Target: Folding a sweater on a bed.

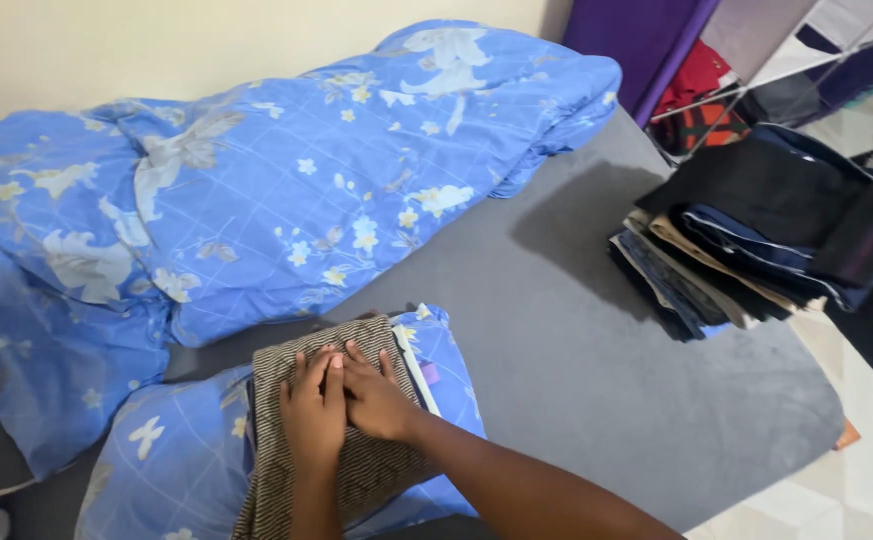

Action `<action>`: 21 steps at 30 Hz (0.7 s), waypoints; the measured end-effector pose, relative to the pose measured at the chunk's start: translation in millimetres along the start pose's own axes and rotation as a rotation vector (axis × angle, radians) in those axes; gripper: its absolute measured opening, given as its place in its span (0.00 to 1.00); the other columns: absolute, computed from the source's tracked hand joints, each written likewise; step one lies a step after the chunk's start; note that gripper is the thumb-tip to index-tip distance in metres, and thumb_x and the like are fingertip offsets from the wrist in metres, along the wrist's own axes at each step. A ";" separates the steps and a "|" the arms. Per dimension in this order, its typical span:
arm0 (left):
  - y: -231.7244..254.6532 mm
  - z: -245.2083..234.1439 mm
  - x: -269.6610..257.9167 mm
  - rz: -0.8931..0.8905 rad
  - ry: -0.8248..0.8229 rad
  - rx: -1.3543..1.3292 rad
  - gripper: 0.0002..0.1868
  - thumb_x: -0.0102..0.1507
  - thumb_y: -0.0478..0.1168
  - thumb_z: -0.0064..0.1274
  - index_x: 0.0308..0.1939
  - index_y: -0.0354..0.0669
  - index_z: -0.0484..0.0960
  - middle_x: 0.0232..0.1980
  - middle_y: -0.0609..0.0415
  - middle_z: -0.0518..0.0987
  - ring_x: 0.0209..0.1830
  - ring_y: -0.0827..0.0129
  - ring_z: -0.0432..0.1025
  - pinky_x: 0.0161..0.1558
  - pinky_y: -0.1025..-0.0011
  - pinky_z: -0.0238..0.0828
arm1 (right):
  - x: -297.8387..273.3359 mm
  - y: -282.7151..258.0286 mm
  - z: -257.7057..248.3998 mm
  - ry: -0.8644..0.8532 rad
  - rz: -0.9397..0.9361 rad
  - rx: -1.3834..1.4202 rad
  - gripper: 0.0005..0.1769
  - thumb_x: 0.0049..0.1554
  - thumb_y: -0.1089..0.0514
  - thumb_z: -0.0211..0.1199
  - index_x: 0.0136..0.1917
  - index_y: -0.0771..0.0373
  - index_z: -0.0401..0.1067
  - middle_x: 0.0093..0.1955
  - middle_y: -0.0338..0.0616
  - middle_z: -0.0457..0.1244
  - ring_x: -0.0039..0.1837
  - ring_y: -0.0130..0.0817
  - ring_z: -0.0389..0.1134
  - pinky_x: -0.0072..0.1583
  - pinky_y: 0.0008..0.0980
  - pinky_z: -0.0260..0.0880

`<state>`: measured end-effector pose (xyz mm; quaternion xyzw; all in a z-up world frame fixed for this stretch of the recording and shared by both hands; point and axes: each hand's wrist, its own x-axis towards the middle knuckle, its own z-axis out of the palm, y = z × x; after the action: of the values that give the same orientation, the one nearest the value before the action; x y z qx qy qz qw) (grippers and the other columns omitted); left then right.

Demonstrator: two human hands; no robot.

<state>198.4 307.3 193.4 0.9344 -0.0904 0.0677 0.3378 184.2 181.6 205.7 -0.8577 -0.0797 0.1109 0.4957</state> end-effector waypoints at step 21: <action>448.9 196.3 -89.5 -0.061 -0.316 -0.770 0.20 0.68 0.53 0.49 0.47 0.38 0.83 0.48 0.44 0.82 0.48 0.55 0.77 0.50 0.63 0.72 | -295.4 138.0 -314.2 0.972 0.378 1.030 0.12 0.62 0.57 0.51 0.46 0.65 0.72 0.45 0.44 0.67 0.47 0.33 0.67 0.50 0.32 0.67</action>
<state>27.7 -147.1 304.8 0.7409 -0.1320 -0.1254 0.6464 -11.9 -221.3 270.9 -0.4673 0.3609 -0.1749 0.7879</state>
